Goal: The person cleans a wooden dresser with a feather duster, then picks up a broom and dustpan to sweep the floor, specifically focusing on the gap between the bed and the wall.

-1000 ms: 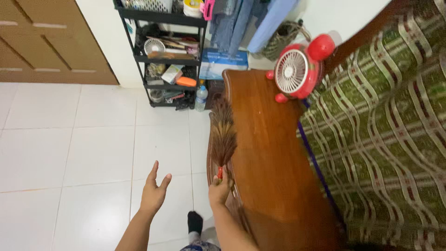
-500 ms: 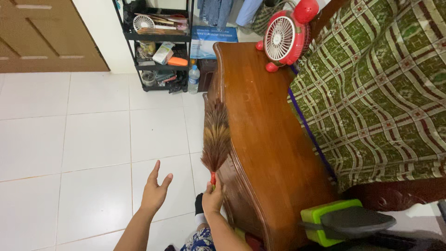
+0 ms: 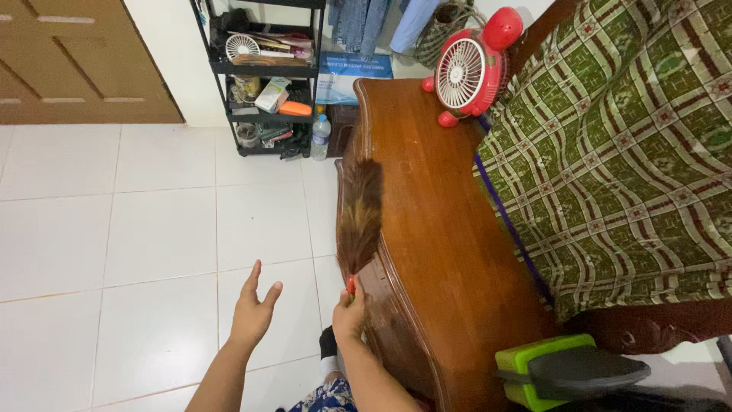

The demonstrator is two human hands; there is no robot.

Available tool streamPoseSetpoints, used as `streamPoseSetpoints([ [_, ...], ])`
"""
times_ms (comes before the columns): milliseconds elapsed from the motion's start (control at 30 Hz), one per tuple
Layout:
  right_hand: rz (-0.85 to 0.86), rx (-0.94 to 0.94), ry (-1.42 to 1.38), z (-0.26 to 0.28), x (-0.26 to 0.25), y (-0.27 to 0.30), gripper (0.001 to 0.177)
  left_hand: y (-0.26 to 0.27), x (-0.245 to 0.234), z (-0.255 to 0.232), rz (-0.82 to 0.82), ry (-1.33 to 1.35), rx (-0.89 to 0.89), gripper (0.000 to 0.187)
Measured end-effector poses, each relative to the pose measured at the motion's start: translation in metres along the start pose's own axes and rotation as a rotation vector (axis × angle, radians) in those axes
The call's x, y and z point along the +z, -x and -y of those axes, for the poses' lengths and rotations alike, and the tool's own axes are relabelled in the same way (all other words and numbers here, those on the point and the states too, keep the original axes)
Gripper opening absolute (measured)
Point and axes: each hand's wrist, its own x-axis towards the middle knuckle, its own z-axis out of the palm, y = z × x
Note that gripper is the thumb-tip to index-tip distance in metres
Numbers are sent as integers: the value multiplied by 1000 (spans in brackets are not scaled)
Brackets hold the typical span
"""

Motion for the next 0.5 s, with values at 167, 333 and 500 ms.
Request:
streamPoseSetpoints([
  [167, -59, 88, 107, 1, 13, -20, 47, -6, -2, -3, 3, -13, -21, 84],
  [333, 0, 139, 123, 2, 17, -43, 47, -22, -1, -4, -7, 10, -38, 84],
  [500, -48, 22, 61, 6, 20, -66, 44, -43, 2, -8, -14, 41, 1, 85],
])
